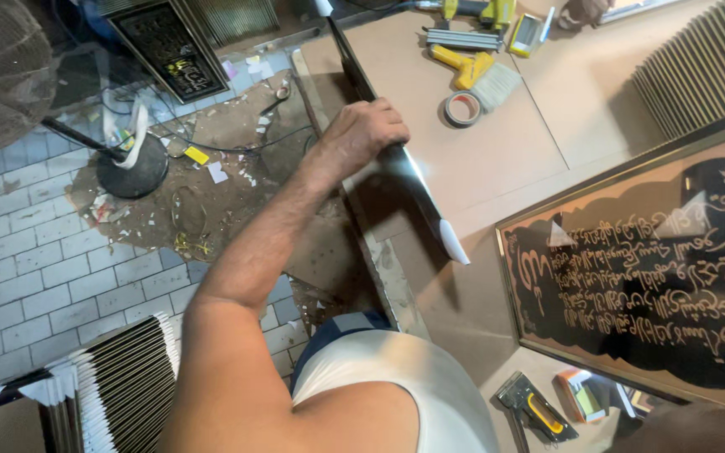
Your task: The person places white paper corner protectors onto the corners of framed calligraphy panels on the work table, pressing each protector into place by hand, then stacks the finished frames with a coworker and reaches for new corner pieces from a box to repeat the process on the next frame.
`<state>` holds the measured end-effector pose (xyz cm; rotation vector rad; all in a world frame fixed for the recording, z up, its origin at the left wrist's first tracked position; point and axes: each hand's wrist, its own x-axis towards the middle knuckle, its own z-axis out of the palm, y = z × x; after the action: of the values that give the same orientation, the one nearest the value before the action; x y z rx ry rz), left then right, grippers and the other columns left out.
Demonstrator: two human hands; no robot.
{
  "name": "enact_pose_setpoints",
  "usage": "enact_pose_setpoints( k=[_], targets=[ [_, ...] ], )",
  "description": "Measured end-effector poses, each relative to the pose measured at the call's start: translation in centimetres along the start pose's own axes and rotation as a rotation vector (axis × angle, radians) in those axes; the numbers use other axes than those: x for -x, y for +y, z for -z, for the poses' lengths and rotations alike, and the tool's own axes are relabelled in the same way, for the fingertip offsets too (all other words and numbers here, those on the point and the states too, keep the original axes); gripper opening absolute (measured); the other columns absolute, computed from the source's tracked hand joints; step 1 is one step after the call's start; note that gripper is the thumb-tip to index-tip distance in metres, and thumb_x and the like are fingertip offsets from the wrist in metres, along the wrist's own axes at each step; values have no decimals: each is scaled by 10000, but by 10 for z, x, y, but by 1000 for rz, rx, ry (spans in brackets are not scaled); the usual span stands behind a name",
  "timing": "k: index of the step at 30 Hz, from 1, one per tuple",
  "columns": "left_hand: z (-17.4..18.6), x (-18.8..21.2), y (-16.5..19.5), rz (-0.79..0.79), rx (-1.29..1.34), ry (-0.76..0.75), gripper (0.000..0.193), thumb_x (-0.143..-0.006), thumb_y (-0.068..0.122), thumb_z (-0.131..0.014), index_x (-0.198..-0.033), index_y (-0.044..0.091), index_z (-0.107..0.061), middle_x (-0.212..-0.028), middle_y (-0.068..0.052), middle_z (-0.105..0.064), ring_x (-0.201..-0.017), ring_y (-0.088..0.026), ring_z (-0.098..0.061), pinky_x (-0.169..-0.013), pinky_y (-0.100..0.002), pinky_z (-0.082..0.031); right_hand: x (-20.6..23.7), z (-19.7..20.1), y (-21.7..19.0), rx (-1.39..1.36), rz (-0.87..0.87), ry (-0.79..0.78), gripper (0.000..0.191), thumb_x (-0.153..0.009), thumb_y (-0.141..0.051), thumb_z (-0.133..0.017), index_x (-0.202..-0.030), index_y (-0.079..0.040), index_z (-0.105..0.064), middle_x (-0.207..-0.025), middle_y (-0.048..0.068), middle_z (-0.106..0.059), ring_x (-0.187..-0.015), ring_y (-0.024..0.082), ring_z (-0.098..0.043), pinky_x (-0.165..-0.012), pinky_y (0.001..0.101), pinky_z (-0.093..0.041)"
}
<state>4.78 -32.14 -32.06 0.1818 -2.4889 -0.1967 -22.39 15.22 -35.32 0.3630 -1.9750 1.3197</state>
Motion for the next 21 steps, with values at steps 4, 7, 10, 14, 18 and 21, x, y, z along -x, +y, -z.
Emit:
enact_pose_setpoints(
  k=[4,7,10,14,18,21],
  targets=[
    [-3,-15,-15,10,-12,-186,174,-839,8,-670,-923,150,-725,-969,-4,-720,-1025,-256,-672,-793,-389,-576,-1,7,12,-9,2,-3,560,-1164,-425,-534,-1325,81,-355,-1220,216,-547,-1092,255,-606,-943,363,-543],
    [-15,-33,-29,59,32,-299,261,-794,-33,-722,-965,164,-745,-1014,6,-725,-1061,-249,-659,-836,-406,-574,0,6,10,-16,-5,-15,582,-1172,-417,-528,-1361,91,-316,-1264,237,-524,-1145,265,-602,-981,367,-545],
    [-38,-53,-36,7,54,-296,389,-717,-52,-776,-1049,147,-733,-1146,2,-714,-1232,-272,-587,-963,-434,-539,-1,7,-1,-53,-17,-21,605,-1179,-408,-521,-1397,100,-277,-1308,258,-502,-1197,274,-597,-1019,371,-547],
    [-77,-77,-21,10,122,-280,534,-691,-37,-793,-1183,129,-668,-1401,-3,-608,-1470,-324,-373,-1094,-426,-479,-5,8,-11,-112,-31,-48,640,-1188,-397,-513,-1446,113,-224,-1367,285,-472,-1266,287,-591,-1071,377,-550],
    [-106,-99,-1,181,-37,-410,596,-721,50,-836,-1268,192,-647,-1509,-48,-492,-1518,-305,-295,-1168,-551,-366,-5,13,-1,-180,-25,-95,678,-1200,-401,-519,-1472,123,-186,-1404,296,-439,-1316,288,-563,-1115,378,-548],
    [-120,-108,0,347,-128,-545,626,-749,100,-823,-1326,220,-610,-1584,-164,-346,-1546,-330,-210,-1171,-589,-318,-1,18,17,-74,-55,-75,584,-1214,-386,-494,-1454,108,-295,-1343,234,-454,-1179,217,-544,-1013,327,-519]
  ],
)
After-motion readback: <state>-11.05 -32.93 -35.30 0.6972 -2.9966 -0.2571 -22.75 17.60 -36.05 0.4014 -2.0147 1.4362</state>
